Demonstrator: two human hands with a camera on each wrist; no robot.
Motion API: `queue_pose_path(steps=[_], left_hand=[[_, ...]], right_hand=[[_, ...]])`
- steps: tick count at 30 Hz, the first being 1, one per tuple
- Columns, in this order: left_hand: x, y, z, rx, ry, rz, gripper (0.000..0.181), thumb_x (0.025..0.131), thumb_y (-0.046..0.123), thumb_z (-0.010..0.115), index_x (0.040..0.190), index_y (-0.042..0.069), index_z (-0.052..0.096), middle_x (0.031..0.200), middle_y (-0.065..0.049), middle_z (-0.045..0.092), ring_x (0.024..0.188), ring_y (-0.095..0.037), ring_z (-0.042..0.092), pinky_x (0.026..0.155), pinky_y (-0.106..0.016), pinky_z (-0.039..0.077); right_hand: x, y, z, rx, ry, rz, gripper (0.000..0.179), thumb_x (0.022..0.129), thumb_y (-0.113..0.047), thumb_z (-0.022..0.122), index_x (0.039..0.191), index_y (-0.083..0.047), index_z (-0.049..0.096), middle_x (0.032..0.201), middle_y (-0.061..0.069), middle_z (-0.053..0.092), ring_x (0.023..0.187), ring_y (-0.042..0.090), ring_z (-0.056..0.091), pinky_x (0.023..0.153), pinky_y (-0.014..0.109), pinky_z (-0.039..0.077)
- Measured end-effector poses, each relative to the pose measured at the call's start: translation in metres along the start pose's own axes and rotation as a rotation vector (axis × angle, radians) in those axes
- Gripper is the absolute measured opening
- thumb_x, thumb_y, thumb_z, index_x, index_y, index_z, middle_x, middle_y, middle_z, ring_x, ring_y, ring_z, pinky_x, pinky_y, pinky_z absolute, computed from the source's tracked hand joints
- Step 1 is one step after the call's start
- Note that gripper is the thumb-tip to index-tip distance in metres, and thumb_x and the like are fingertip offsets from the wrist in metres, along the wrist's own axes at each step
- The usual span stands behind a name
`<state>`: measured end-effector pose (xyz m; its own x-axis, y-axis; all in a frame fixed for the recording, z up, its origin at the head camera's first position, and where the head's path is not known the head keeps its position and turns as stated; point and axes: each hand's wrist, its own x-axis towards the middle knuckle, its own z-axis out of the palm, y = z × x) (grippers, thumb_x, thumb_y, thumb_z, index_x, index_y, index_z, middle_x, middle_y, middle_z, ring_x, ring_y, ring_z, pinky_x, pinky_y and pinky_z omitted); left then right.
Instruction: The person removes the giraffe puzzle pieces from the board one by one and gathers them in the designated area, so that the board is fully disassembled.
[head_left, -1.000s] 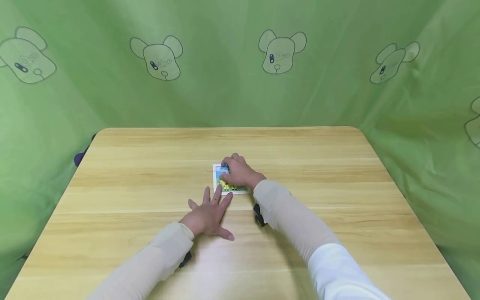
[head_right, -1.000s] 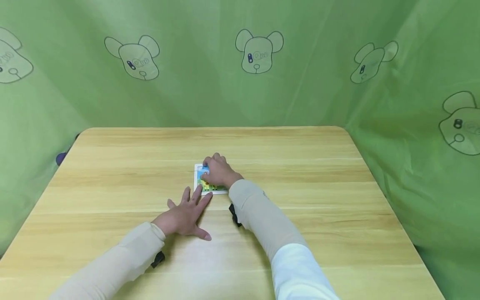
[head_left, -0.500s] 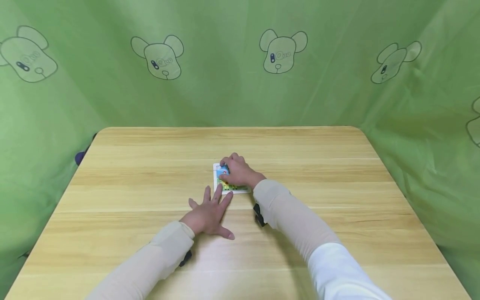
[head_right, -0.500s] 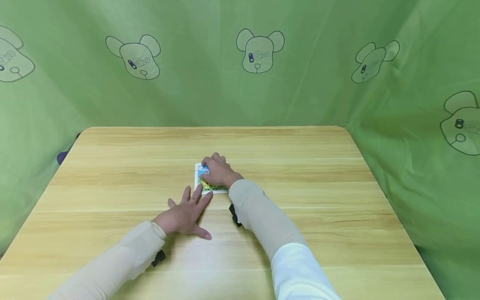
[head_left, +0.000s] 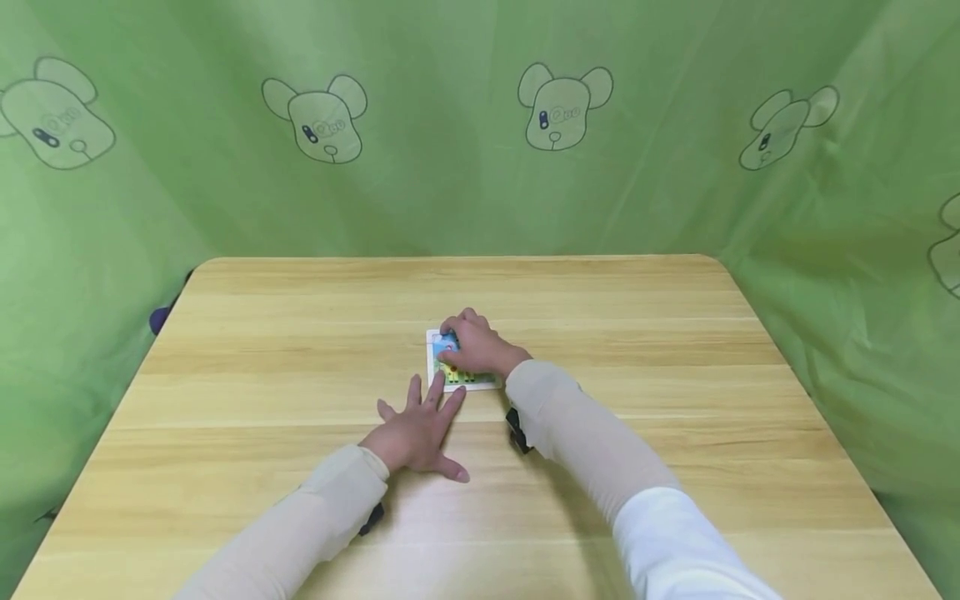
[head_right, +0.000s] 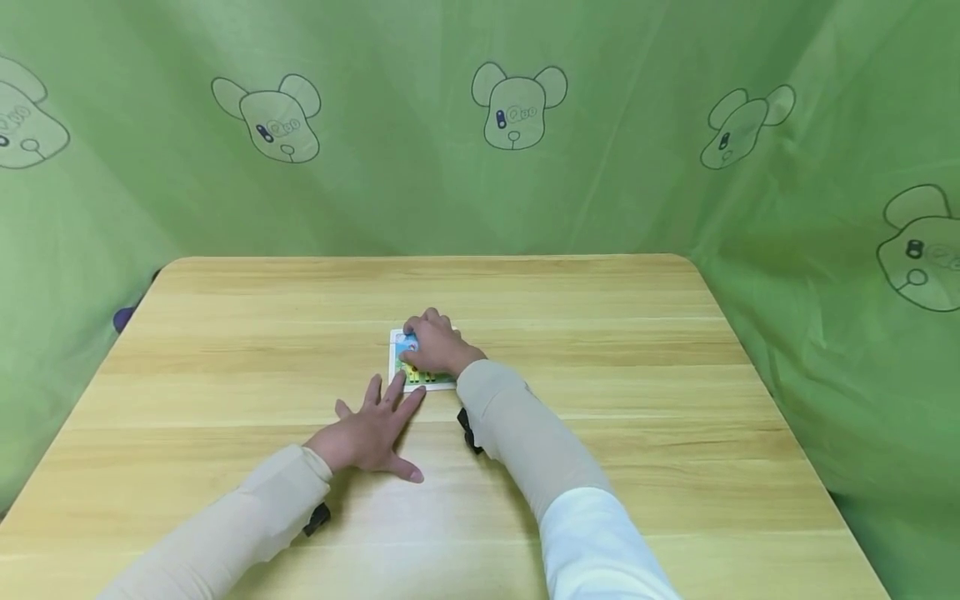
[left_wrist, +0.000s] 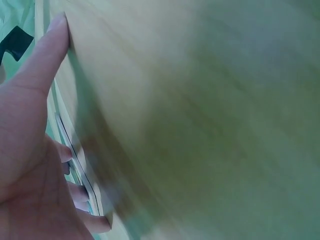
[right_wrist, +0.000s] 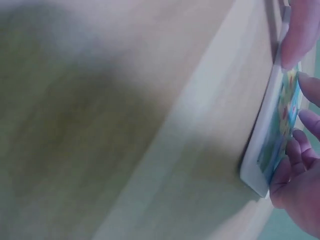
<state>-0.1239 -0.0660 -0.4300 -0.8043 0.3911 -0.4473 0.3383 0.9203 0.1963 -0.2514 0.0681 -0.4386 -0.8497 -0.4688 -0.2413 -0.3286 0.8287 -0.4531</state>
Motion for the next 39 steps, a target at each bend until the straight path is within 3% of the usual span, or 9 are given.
queue_pose_path(steps=[23,39], left_hand=[[0.0013,-0.0018,0.0016,0.007,0.001,0.001,0.121,0.061,0.079,0.062,0.153,0.025,0.006,0.158,-0.012,-0.009,0.141,-0.047,0.000,0.089,-0.081,0.020],[0.0003,-0.0006,0.0001,0.017,-0.008,-0.002,0.121,0.061,0.079,0.062,0.153,0.025,0.005,0.158,-0.012,-0.009,0.142,-0.046,0.000,0.089,-0.081,0.021]], right_hand=[[0.0027,-0.0034,-0.0015,0.007,-0.028,0.040,0.046,0.090,-0.036,0.062,0.129,-0.015,0.048,0.118,0.006,0.042,0.106,0.022,0.041,0.099,0.050,0.038],[-0.0001,-0.0046,-0.0016,0.046,0.005,0.019,0.047,0.089,-0.032,0.064,0.129,-0.013,0.048,0.119,0.006,0.046,0.107,0.023,0.043,0.096,0.045,0.040]])
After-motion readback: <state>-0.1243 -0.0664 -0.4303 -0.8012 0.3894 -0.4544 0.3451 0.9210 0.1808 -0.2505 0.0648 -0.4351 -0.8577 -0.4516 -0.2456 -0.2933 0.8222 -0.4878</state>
